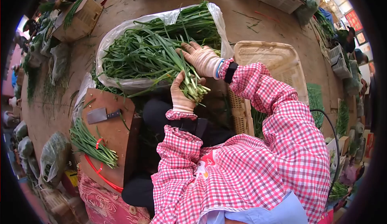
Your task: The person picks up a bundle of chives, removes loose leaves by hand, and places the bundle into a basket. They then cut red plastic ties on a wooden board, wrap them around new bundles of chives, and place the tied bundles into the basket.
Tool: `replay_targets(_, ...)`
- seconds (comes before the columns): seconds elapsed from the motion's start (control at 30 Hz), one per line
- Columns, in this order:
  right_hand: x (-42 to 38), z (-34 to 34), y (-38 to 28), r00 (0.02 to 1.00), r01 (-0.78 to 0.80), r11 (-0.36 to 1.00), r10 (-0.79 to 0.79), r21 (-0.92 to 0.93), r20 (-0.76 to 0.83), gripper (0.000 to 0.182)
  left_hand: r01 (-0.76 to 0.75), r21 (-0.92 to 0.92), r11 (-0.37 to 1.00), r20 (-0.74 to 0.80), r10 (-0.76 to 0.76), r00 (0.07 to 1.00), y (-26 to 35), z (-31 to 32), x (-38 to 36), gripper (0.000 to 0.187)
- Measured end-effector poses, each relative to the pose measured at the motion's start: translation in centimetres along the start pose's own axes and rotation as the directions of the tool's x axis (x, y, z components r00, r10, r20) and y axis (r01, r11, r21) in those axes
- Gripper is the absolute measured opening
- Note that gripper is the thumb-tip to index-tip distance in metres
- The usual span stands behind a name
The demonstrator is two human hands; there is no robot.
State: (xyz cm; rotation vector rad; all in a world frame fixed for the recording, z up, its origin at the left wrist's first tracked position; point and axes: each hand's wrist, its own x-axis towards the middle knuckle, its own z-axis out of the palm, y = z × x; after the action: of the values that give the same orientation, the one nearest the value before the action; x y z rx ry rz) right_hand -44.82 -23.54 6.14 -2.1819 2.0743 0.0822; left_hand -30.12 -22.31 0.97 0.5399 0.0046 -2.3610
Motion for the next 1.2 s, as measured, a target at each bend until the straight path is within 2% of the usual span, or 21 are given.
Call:
replay_targets(0.17,-0.1,1.3,1.0,0.996,-0.087,0.996,0.087,0.011,0.025,0.088,0.047,0.092,0.995,0.039,-0.051,0.998,0.5,-0.4,-2.8,0.025)
replay_targets(0.33,-0.1,1.8,1.0,0.99,-0.109,0.994,0.107,0.019,0.088,0.087,0.131,-0.012,0.991,0.011,-0.131,0.991,1.3,1.9,-7.8,0.022)
replay_targets(0.4,-0.1,2.3,1.1,0.986,-0.132,0.991,0.13,0.008,0.1,0.088,0.093,-0.026,0.995,0.143,-0.088,0.986,2.3,1.7,-10.2,0.037)
replay_targets(0.47,0.1,2.8,1.1,0.987,-0.145,0.988,0.141,0.055,0.072,0.089,0.073,-0.021,0.997,0.103,-0.07,0.992,4.1,3.1,-13.6,0.053)
replay_targets(0.5,0.2,2.9,1.0,0.985,-0.153,0.988,0.15,0.019,0.09,0.089,0.025,0.04,0.999,0.111,-0.03,0.993,5.3,3.8,-15.0,0.065)
replay_targets(0.6,0.4,2.9,0.7,0.979,-0.16,0.987,0.16,-0.017,0.123,0.091,-0.094,0.006,0.996,0.308,0.088,0.947,8.2,6.7,-17.6,0.067)
replay_targets(0.67,0.3,2.9,0.8,0.981,-0.155,0.988,0.157,-0.019,0.113,0.089,-0.177,0.196,0.965,0.386,0.09,0.918,10.5,9.0,-18.5,0.056)
replay_targets(0.7,0.3,2.8,0.7,0.981,-0.154,0.988,0.156,-0.026,0.116,0.089,-0.27,0.151,0.951,0.475,0.17,0.864,11.1,9.4,-17.8,0.068)
replay_targets(0.73,0.2,2.8,0.8,0.982,-0.148,0.989,0.15,-0.025,0.113,0.089,-0.277,0.152,0.949,0.475,0.175,0.862,11.1,10.2,-17.0,0.068)
replay_targets(0.8,0.2,2.9,0.7,0.981,-0.152,0.988,0.155,-0.035,0.115,0.09,-0.276,0.091,0.957,0.427,0.213,0.879,11.1,12.0,-15.5,0.054)
replay_targets(0.83,0.1,2.6,0.6,0.982,-0.144,0.989,0.147,-0.033,0.122,0.09,-0.363,0.265,0.893,0.293,0.284,0.913,11.1,11.1,-14.5,0.037)
replay_targets(0.87,-0.1,2.6,0.7,0.984,-0.138,0.99,0.141,-0.032,0.107,0.089,-0.397,0.359,0.844,0.221,0.337,0.915,10.2,11.1,-13.9,0.052)
replay_targets(0.9,0.0,2.9,1.1,0.99,-0.122,0.993,0.122,-0.002,0.067,0.085,-0.311,0.296,0.903,0.191,0.263,0.946,9.5,10.2,-12.6,0.051)
replay_targets(0.93,-0.1,3.4,1.4,0.994,-0.106,0.994,0.105,0.032,0.034,0.08,-0.262,0.298,0.918,0.202,0.207,0.957,8.5,8.7,-11.5,0.038)
replay_targets(1.0,-1.0,1.1,2.1,0.998,-0.057,0.992,0.054,0.111,0.024,0.075,-0.156,0.095,0.983,0.222,0.132,0.966,6.3,5.3,-8.9,0.021)
replay_targets(1.03,-1.2,0.3,3.1,0.999,-0.03,0.998,0.028,0.056,0.032,0.075,-0.065,-0.02,0.998,0.168,0.068,0.983,5.1,4.1,-8.1,0.022)
replay_targets(1.07,-1.6,-0.5,3.9,0.999,-0.006,1.0,0.006,0.002,0.045,0.074,-0.042,-0.047,0.998,0.177,0.05,0.983,4.2,2.1,-6.9,0.024)
replay_targets(1.1,-2.1,-1.6,4.3,1.0,0.015,1.0,-0.015,0.01,0.014,0.065,-0.027,0.006,1.0,0.157,0.026,0.987,3.2,1.1,-6.6,0.026)
replay_targets(1.13,-2.3,-0.4,5.2,0.969,0.074,0.993,-0.05,0.089,-0.24,0.049,-0.011,0.06,0.998,0.136,0.003,0.991,2.5,0.0,-6.5,0.029)
replay_targets(1.2,-3.9,-3.5,3.8,0.952,0.042,0.952,0.054,0.302,-0.303,0.033,0.01,0.009,1.0,0.168,-0.012,0.986,1.8,-1.8,-5.8,0.035)
